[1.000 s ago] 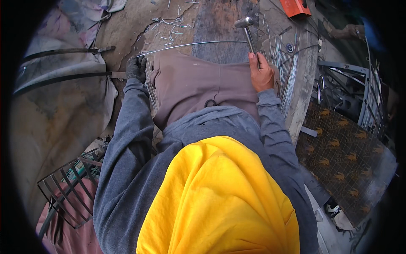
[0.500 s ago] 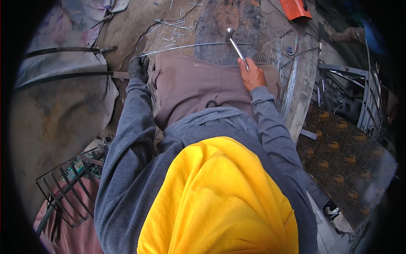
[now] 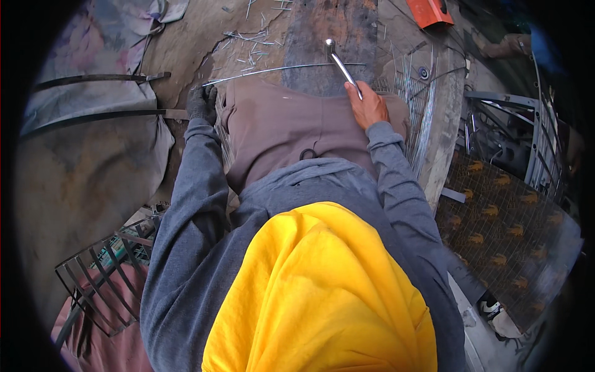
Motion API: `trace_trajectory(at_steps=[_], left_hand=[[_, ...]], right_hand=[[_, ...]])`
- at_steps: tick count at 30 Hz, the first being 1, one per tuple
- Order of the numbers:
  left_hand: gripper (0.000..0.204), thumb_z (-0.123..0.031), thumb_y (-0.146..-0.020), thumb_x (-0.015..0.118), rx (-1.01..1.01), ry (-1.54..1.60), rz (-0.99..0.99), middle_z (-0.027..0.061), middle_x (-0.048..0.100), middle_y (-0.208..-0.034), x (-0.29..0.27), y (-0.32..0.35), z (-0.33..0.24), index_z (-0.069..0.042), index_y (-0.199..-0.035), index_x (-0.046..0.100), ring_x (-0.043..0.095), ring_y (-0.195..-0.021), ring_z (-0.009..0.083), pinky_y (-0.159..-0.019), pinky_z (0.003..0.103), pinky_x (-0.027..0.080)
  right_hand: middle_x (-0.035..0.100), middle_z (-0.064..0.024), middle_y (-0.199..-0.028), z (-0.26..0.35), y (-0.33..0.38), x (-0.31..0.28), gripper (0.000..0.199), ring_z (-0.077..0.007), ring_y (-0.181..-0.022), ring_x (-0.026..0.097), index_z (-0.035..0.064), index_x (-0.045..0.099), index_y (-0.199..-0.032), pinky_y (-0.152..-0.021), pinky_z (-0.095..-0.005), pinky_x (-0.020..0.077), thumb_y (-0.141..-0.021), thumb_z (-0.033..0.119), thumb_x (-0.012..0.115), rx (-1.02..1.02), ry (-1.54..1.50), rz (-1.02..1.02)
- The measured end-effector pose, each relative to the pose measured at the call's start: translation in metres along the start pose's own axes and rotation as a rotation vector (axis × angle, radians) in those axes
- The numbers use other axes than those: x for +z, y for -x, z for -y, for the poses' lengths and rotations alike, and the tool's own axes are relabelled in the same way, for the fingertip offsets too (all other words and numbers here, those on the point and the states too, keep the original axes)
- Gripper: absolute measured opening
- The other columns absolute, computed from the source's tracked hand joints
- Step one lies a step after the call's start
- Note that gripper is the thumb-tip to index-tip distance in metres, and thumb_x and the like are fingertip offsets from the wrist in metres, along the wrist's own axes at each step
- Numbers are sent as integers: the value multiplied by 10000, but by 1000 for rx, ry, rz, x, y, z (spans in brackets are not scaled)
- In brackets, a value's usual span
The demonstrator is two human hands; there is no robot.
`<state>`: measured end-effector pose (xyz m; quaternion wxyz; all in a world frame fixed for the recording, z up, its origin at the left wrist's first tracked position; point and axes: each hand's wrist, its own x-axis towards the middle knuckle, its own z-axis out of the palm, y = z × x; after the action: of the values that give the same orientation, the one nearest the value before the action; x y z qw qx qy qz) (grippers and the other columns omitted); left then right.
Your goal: The person bends metal rods by hand using a metal bending tool, handles a pair of glasses, and shapes more metal rods using the bending tool.
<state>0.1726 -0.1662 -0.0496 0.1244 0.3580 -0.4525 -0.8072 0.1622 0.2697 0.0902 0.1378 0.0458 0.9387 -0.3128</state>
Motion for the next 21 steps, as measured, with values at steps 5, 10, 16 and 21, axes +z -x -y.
trace_trajectory(at_steps=[5,10,16,21], left_hand=[[98,-157,-967,574,281,-393,204,75,639,-934,1,0,4,-78,-1023,588,649,-888,193,-836,373,577],[92,-124,-962,554,-24,65,-21,88,644,-951,2,-3,-1,-70,-1031,582,653,-868,208,-810,385,587],[146,-179,-973,559,-1,48,-37,75,646,-1062,-6,-5,-2,-86,-1081,587,642,-1010,210,-910,374,566],[83,-107,-974,528,4,76,-85,101,654,-968,-10,-13,3,-69,-1020,585,668,-820,217,-737,370,613]], right_hand=[[674,-242,-884,-2,4,1,460,-482,-885,624,103,611,-1040,-768,-522,477,-972,539,479,0,-11,-31],[673,-242,-915,-9,10,-5,507,-464,-904,626,84,643,-1080,-779,-493,478,-972,551,479,42,-13,31],[677,-207,-860,-20,25,-27,470,-434,-835,645,77,646,-1071,-743,-476,484,-972,516,508,4,-87,-215],[674,-199,-852,-20,20,-39,471,-410,-821,654,49,649,-1067,-729,-454,490,-972,496,533,-35,-180,-326]])
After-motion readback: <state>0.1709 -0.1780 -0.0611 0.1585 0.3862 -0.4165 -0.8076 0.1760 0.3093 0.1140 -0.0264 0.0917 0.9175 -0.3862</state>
